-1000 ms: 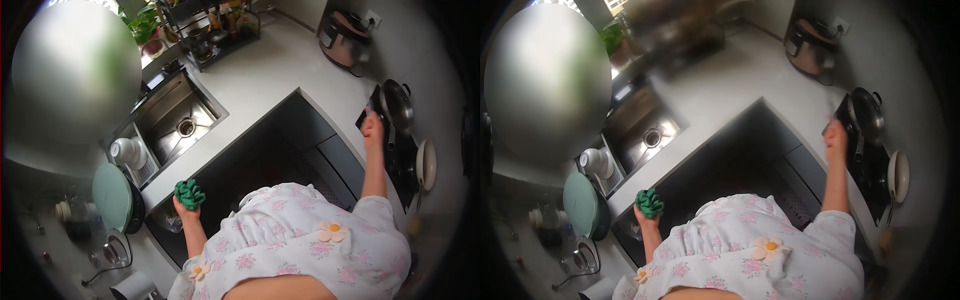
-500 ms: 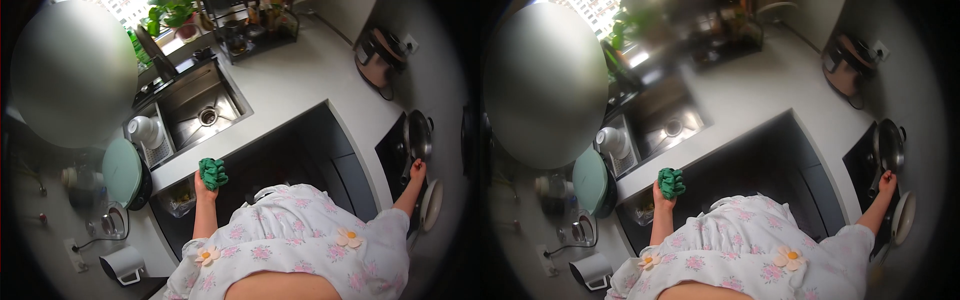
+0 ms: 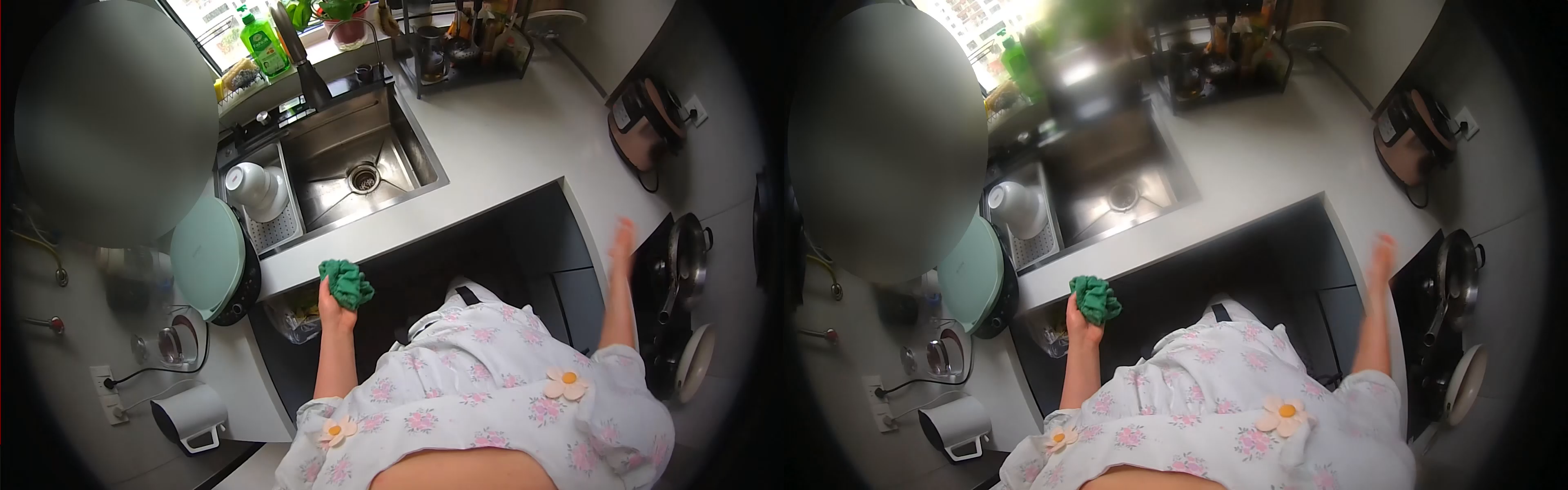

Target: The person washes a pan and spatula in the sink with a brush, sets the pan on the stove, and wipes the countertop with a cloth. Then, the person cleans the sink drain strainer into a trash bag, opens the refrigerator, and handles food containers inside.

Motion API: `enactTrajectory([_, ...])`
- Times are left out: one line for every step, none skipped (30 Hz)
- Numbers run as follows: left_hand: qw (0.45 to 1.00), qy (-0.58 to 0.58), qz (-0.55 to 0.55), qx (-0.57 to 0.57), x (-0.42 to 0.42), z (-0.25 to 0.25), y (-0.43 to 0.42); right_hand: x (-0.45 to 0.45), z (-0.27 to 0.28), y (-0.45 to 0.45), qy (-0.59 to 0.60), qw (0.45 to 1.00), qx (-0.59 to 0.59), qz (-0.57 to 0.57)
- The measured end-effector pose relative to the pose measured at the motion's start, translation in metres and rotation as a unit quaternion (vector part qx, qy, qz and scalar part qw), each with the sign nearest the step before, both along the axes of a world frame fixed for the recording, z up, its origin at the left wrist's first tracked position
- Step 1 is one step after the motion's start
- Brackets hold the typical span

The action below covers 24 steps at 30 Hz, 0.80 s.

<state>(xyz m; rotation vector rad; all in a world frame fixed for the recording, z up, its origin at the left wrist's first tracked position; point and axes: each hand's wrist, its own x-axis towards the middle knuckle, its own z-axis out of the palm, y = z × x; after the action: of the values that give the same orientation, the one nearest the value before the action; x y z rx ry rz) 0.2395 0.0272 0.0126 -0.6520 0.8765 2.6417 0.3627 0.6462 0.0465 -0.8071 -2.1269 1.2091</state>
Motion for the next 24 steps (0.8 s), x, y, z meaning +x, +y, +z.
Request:
enactTrajectory([1.000,0.003,0.018,-0.012,-0.008,-0.002,0.008,-0.048,0.028,-0.091,-0.070,0.991,0.003,0.112])
enactTrajectory([0.999,0.027,0.009,-0.015,-0.018,-0.006,0.020,-0.096,0.056,-0.182,-0.127,0.968,0.008,0.218])
enactTrajectory([0.998,0.023,0.006,-0.050,-0.029,0.008,0.041,-0.125,0.048,-0.223,-0.182,0.927,0.032,0.327])
enactTrajectory([0.998,0.041,-0.024,-0.051,-0.038,0.034,0.066,-0.149,0.051,-0.261,-0.118,0.882,0.008,0.455])
enactTrajectory([0.992,0.073,-0.091,-0.038,-0.047,0.057,0.087,-0.176,0.038,-0.284,-0.034,0.824,0.168,0.540])
enactTrajectory([0.980,0.135,-0.146,-0.024,-0.058,0.058,0.105,-0.198,0.035,-0.307,-0.030,0.806,0.091,0.584])
enactTrajectory([0.970,0.112,-0.198,-0.082,-0.067,0.082,0.122,-0.219,0.037,-0.321,-0.028,0.780,0.012,0.625])
enactTrajectory([0.943,0.112,-0.260,-0.173,-0.079,0.102,0.137,-0.237,0.045,-0.320,-0.051,0.783,-0.132,0.605])
enactTrajectory([0.915,0.169,-0.294,-0.218,-0.089,0.123,0.138,-0.255,0.052,-0.313,-0.079,0.768,-0.276,0.573])
enactTrajectory([0.906,0.208,-0.310,-0.200,-0.098,0.140,0.134,-0.275,0.053,-0.294,-0.068,0.758,-0.325,0.561])
enactTrajectory([0.895,0.244,-0.329,-0.177,-0.106,0.149,0.126,-0.289,0.061,-0.272,-0.059,0.782,-0.334,0.523])
enactTrajectory([0.887,0.253,-0.330,-0.201,-0.114,0.145,0.112,-0.303,0.071,-0.242,-0.041,0.799,-0.325,0.504])
enactTrajectory([0.888,0.247,-0.311,-0.231,-0.116,0.145,0.098,-0.317,0.062,-0.200,-0.036,0.816,-0.347,0.460])
enactTrajectory([0.914,0.203,-0.259,-0.237,-0.116,0.133,0.083,-0.332,0.056,-0.162,-0.018,0.861,-0.305,0.408])
enactTrajectory([0.936,0.160,-0.203,-0.241,-0.114,0.114,0.066,-0.349,0.035,-0.122,-0.002,0.910,-0.242,0.338])
enactTrajectory([0.961,0.120,-0.120,-0.219,-0.105,0.096,0.052,-0.367,-0.010,-0.067,0.003,0.937,-0.139,0.321])
enactTrajectory([0.977,0.074,-0.037,-0.196,-0.089,0.079,0.038,-0.385,-0.055,-0.012,0.004,0.956,-0.035,0.291])
enactTrajectory([0.984,0.045,0.031,-0.171,-0.074,0.063,0.026,-0.396,-0.121,0.031,-0.034,0.974,0.044,0.218])
enactTrajectory([0.985,0.006,0.094,-0.143,-0.057,0.048,0.019,-0.408,-0.184,0.072,-0.079,0.980,0.114,0.142])
enactTrajectory([0.982,-0.021,0.149,-0.117,-0.042,0.038,0.018,-0.406,-0.182,0.040,-0.120,0.954,0.246,0.127])
enactTrajectory([0.974,-0.049,0.202,-0.095,-0.027,0.028,0.018,-0.404,-0.174,0.003,-0.154,0.910,0.374,0.096])
enactTrajectory([0.969,-0.059,0.225,-0.088,-0.017,0.022,0.022,-0.407,-0.153,-0.056,-0.289,0.803,0.507,0.119])
enactTrajectory([0.964,-0.078,0.242,-0.075,-0.012,0.023,0.032,-0.413,-0.155,-0.100,-0.204,0.886,0.380,0.168])
enactTrajectory([0.964,-0.090,0.244,-0.059,-0.010,0.020,0.041,-0.410,-0.142,-0.149,-0.082,0.917,0.281,0.271])
